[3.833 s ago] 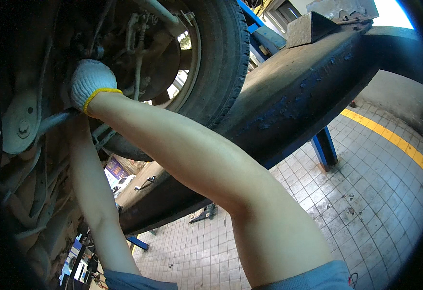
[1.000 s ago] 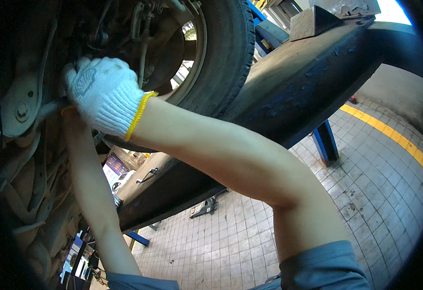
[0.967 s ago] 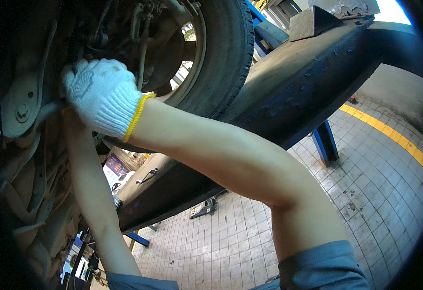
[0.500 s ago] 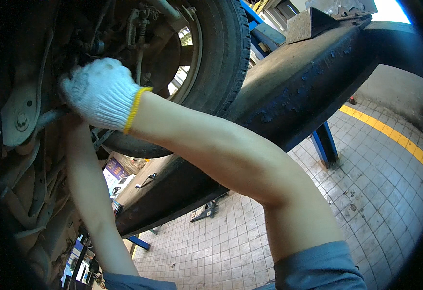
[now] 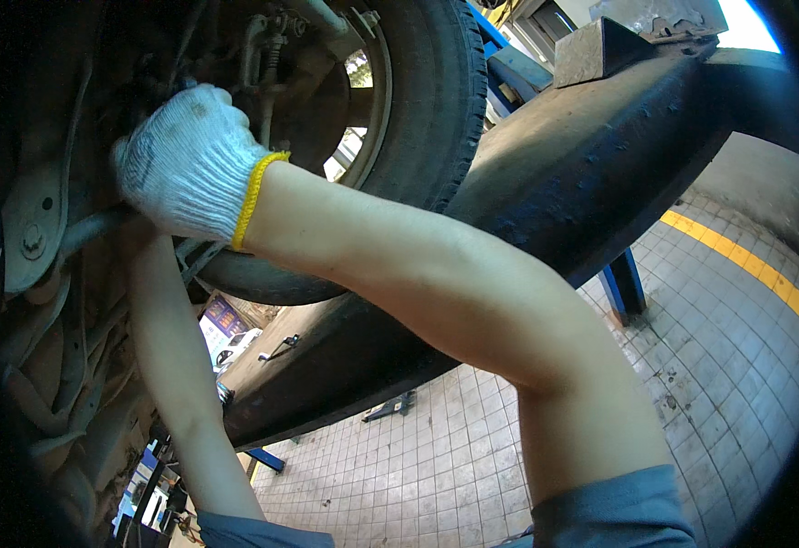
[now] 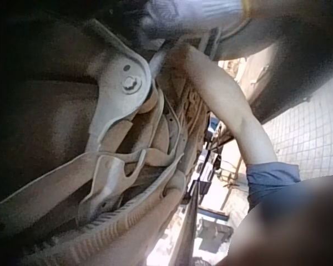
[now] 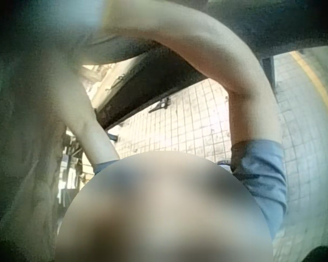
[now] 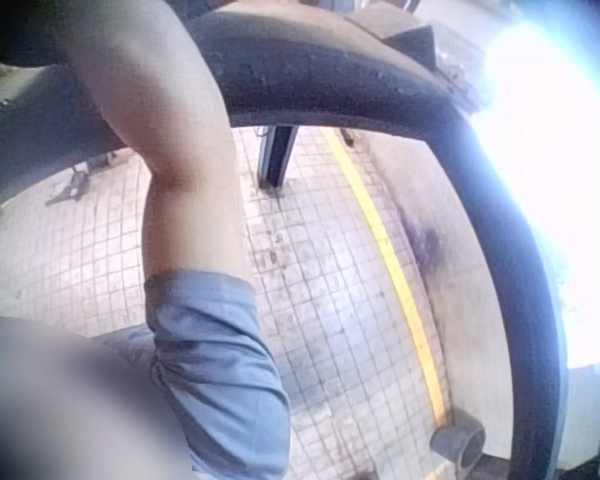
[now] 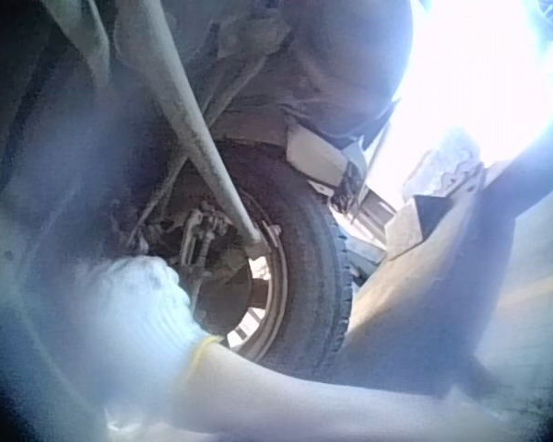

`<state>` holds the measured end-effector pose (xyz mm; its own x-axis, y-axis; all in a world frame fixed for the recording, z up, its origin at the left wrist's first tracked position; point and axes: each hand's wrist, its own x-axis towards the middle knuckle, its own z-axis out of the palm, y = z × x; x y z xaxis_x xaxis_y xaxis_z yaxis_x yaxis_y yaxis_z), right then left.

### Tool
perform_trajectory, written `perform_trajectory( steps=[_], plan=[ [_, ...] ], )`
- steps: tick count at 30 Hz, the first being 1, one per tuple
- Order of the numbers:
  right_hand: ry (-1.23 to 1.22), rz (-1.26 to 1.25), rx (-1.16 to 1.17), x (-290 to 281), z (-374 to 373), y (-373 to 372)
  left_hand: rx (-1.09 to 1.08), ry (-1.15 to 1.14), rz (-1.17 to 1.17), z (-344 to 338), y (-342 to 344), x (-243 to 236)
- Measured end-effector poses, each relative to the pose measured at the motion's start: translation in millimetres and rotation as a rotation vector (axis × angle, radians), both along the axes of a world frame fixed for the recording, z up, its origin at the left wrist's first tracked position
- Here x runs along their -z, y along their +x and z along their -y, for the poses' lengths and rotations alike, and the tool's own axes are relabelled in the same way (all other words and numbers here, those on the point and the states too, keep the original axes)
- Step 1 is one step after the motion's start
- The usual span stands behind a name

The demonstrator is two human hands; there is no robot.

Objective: The person works under a lifted vehicle, using a wrench to tighten bolts on the rear suspension assembly. They reposition the wrench and adjust their stance multiple times while applying torque to the fasteners.

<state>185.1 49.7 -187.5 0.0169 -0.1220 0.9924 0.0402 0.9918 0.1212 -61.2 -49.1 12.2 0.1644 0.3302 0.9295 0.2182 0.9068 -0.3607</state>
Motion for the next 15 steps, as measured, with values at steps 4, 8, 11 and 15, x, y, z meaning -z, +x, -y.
perform_trajectory(
  steps=[4,8,11,15],
  plan=[
    [0.061,-0.028,0.013,1,-6,-3,0.069,-0.014,-0.023,-2,-12,-14],
    [0.068,-0.009,0.168,13,-14,-10,0.159,-0.042,-0.049,-5,-31,-32],
    [-0.041,0.174,0.209,19,-27,-18,0.243,-0.065,-0.064,-7,-40,-45],
    [-0.029,0.17,0.142,20,-35,-35,0.372,-0.08,-0.072,-8,-38,-53]
  ],
)
